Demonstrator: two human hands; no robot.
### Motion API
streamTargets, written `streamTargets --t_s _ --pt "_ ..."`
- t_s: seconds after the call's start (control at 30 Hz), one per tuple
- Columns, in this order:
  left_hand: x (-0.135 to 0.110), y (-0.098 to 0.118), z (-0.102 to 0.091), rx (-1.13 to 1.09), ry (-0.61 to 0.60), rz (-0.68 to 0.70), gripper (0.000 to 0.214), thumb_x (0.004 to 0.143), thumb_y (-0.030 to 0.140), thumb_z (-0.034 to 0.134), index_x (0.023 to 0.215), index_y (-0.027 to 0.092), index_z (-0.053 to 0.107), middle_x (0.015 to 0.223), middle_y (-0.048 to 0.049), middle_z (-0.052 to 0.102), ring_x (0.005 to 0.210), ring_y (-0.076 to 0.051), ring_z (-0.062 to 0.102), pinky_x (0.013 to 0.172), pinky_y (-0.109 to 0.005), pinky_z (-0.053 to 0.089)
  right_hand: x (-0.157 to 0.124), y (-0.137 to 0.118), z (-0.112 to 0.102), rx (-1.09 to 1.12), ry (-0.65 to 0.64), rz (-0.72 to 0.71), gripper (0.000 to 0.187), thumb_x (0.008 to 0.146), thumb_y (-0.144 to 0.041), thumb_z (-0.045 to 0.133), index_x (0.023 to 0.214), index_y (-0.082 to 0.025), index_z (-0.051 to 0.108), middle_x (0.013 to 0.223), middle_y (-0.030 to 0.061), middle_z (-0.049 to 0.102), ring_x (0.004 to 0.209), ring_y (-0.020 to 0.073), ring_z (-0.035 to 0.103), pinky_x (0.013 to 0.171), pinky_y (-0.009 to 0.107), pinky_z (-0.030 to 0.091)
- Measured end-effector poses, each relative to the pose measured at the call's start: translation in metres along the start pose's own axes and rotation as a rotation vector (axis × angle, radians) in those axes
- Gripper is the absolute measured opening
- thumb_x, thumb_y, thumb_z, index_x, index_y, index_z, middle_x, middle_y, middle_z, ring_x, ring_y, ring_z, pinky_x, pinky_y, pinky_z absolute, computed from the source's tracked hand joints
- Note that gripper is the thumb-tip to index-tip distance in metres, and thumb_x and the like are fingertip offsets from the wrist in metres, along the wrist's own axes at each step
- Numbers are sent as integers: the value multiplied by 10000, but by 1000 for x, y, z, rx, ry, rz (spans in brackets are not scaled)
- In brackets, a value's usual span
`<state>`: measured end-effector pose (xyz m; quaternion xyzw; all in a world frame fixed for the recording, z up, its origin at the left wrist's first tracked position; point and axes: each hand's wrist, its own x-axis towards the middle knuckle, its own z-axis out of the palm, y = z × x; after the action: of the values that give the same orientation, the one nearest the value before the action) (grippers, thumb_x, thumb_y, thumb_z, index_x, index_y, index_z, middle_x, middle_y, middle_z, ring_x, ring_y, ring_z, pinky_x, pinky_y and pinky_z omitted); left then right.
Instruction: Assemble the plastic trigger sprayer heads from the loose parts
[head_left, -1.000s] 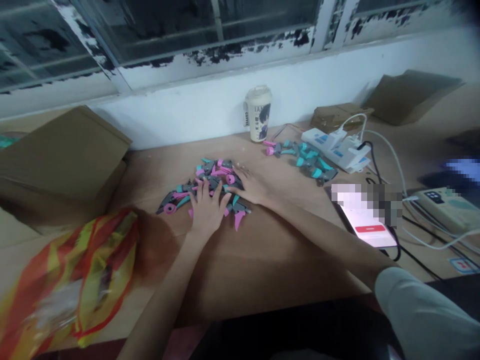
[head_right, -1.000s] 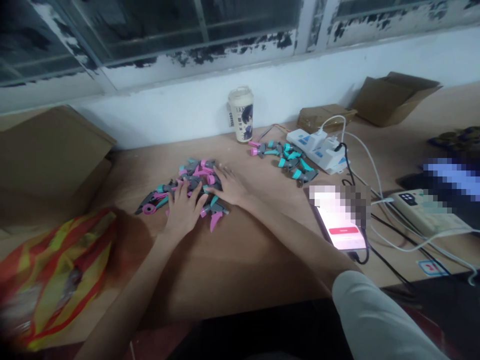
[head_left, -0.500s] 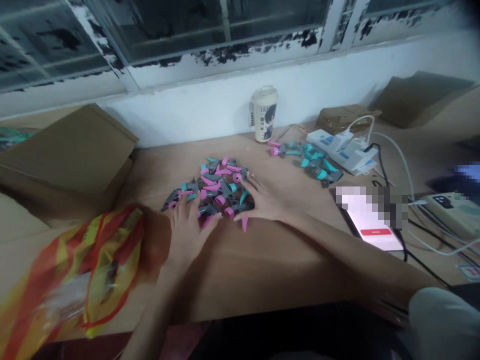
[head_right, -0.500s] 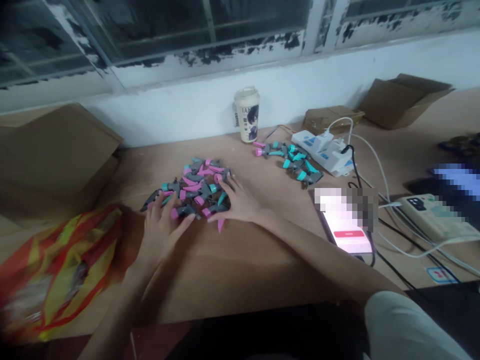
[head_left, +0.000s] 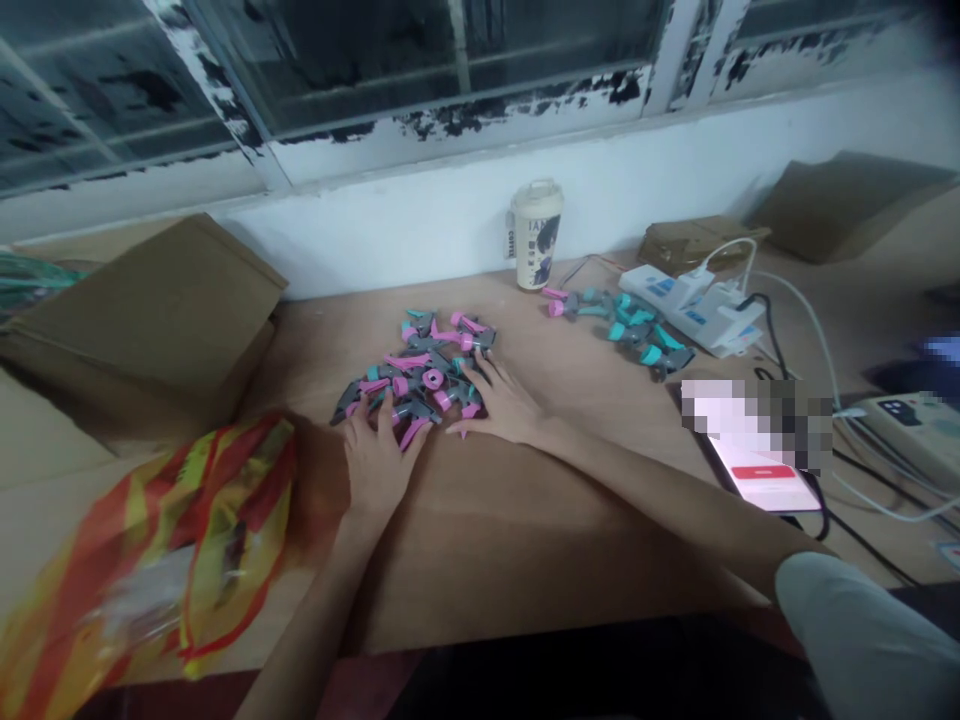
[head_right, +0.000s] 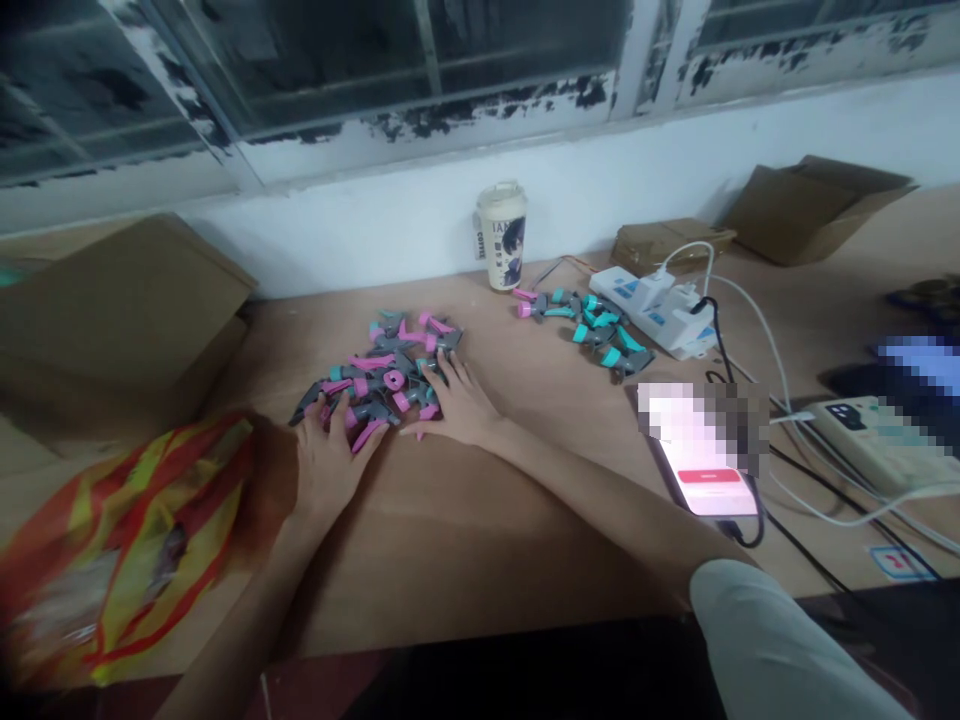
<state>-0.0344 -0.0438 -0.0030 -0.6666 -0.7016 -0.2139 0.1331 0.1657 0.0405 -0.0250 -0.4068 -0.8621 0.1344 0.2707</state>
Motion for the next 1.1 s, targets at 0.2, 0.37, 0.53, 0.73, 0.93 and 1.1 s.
streamTargets --t_s 0.2,0.37,0.53,0.73,0.93,1.1 --pt "6 -9 5 30 37 -43 800 759 633 501 1386 160 349 1427 -266 247 1267 -445 310 942 -592 333 2 2 -8 2 2 -41 943 667 -766 478 1381 -161 361 1470 119 298 1364 346 210 1085 523 241" --pt "6 -2 6 18 57 -44 826 769 608 512 1408 137 285 1455 -272 190 1310 -454 236 989 -648 224 -12 12 -42 4 101 -88 693 764 -681 463 1276 -214 492 1306 82 532 1222 268 457 1051 461 307" --pt "-6 31 -7 -152 137 122 675 798 461 569 1373 193 336 1446 -206 253 1301 -392 288 1011 -583 279 -15 58 -86 -258 122 179 482 882 -554 375 1180 -225 564 1207 71 596 1127 251 517 976 426 365" --pt "-24 79 -8 -359 97 396 419 831 258 561 1227 210 432 1209 -135 496 1144 -272 475 962 -468 420 14 127 -116 -383 115 329 336 877 -392 468 1070 -173 634 1139 140 611 1099 325 505 963 526 303" --pt "-19 108 6 -497 2 534 324 824 163 532 1141 194 471 1095 -106 543 1039 -211 554 891 -373 502 49 152 -107 -425 74 362 597 799 -532 537 1261 -154 510 1338 187 458 1209 391 402 992 598 229" --pt "-10 113 11 -515 4 449 302 831 189 529 1129 188 483 1079 -102 550 1036 -214 558 904 -394 494 42 149 -87 -393 54 371 635 819 -594 461 1318 -201 445 1388 180 393 1298 395 290 967 649 240"
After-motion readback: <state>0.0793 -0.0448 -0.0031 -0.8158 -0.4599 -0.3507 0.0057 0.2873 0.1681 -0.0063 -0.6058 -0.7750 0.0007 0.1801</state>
